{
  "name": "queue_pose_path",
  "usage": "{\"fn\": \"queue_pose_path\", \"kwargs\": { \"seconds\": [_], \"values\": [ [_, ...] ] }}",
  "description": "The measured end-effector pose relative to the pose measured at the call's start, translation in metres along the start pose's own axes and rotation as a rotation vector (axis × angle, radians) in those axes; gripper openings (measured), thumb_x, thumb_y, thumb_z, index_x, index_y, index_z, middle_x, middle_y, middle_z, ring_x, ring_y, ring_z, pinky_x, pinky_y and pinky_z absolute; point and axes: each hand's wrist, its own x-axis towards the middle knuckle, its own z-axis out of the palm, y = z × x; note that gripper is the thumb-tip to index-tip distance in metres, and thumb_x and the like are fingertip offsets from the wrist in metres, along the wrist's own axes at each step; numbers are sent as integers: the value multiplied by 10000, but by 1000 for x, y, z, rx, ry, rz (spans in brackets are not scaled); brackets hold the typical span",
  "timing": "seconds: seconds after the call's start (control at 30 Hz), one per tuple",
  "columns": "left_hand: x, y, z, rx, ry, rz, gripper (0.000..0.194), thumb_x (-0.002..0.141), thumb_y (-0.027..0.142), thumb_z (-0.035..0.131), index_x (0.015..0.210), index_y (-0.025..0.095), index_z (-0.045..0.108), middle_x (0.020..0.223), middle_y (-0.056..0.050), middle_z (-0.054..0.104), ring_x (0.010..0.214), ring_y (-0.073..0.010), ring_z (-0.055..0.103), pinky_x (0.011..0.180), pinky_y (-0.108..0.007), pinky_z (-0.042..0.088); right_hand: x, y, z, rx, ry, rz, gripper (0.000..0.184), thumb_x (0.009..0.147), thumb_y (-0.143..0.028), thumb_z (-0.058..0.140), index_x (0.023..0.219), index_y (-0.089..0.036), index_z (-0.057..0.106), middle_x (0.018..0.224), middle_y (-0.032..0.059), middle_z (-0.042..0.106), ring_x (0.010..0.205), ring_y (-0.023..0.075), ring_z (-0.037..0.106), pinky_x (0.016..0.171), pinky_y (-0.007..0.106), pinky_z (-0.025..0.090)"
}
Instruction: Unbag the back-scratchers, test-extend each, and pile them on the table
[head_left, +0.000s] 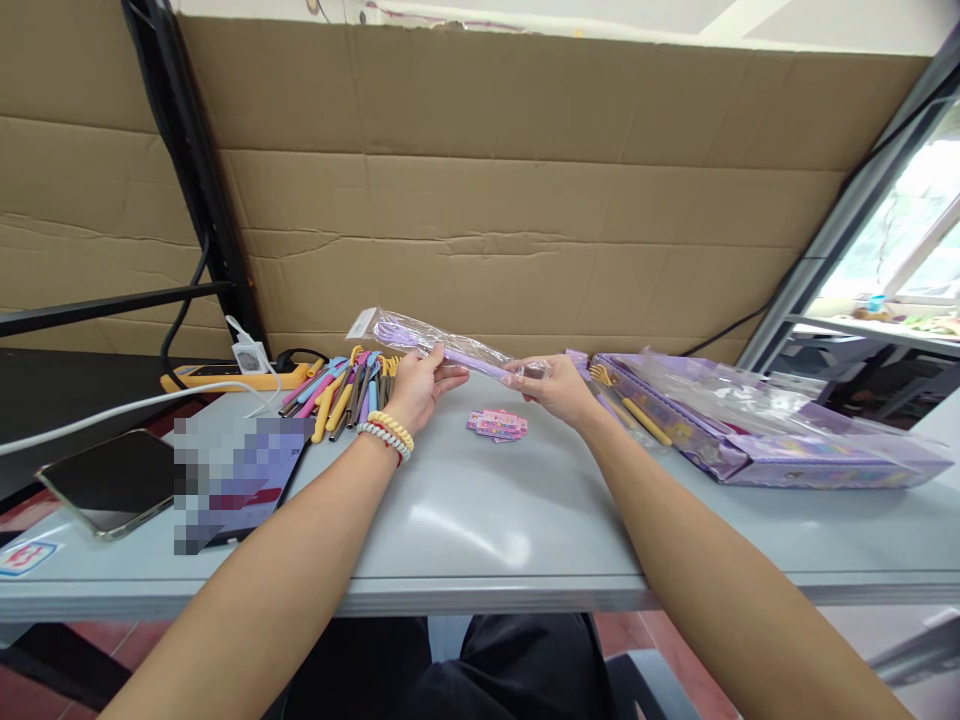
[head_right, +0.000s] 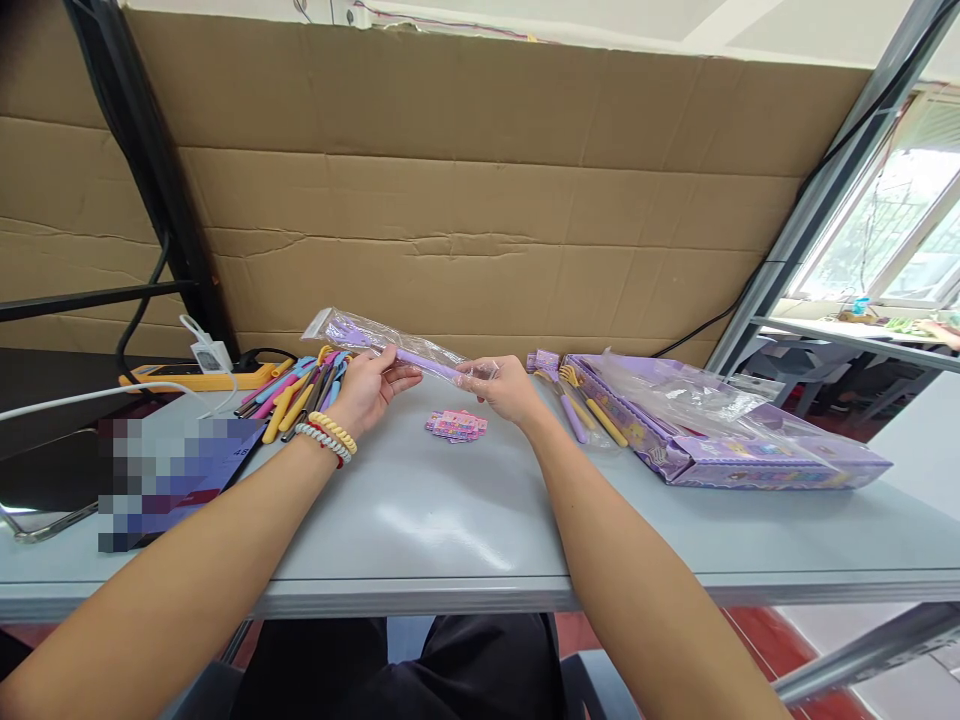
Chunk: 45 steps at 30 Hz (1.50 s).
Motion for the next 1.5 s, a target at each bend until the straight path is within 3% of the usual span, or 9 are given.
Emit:
{"fn": "queue_pose_path", "kwargs": {
  "seconds": [0.17,0.4,0.7,0.87,1.13,1.27,1.4,1.5],
  "values": [
    [1,0,2,-6,11,1,195,827,277,595,759,154,459,649,-5,596,591,-154,661,701,-351,556,1,0,1,-128,11,-104,281,708,-400,646,798,-144,717,649,34,629,547,123,511,556,271,408],
    [6,7,-2,-6,201,81,244,818,402,553,854,185,450,654,30,550,527,-160,651,517,-266,519,4,2,3,-277,272,-196,193,768,-329,549,759,-156,634,614,39,628,589,152,536,590,277,398],
    [4,12,1,52,238,151,145,856,292,497,779,172,470,659,49,467,469,-114,616,381,-199,443,11,11,-8,76,380,-65,264,731,-409,599,823,-165,562,526,-17,568,404,83,422,420,228,325],
    [5,9,1,113,237,199,153,854,297,509,791,157,519,715,24,525,451,-94,599,355,-188,419,13,10,-9,222,457,-69,304,668,-416,677,789,-165,555,489,-26,561,357,86,443,377,229,342],
    [5,8,1,219,231,251,216,832,357,544,821,146,588,775,-29,625,429,-89,583,358,-194,421,15,14,-11,270,520,-76,228,675,-364,675,715,-174,555,473,-33,547,366,80,444,368,217,347],
    [5,9,1,202,265,216,215,829,349,537,817,139,579,746,-32,629,426,-98,585,351,-190,413,14,14,-13,343,471,-21,279,616,-380,726,681,-174,550,476,-37,514,397,88,471,358,209,338],
    [8,10,-2,183,287,208,210,829,346,539,802,140,565,702,-18,617,416,-98,578,343,-183,399,10,12,-13,360,257,30,376,565,-445,772,667,-147,565,551,0,554,425,91,500,361,211,333],
    [9,10,-4,172,297,212,218,830,354,541,798,139,559,701,-14,615,404,-94,570,344,-185,401,8,11,-12,344,166,49,423,569,-501,769,675,-142,572,564,4,556,403,68,451,354,202,276]
  ]
}}
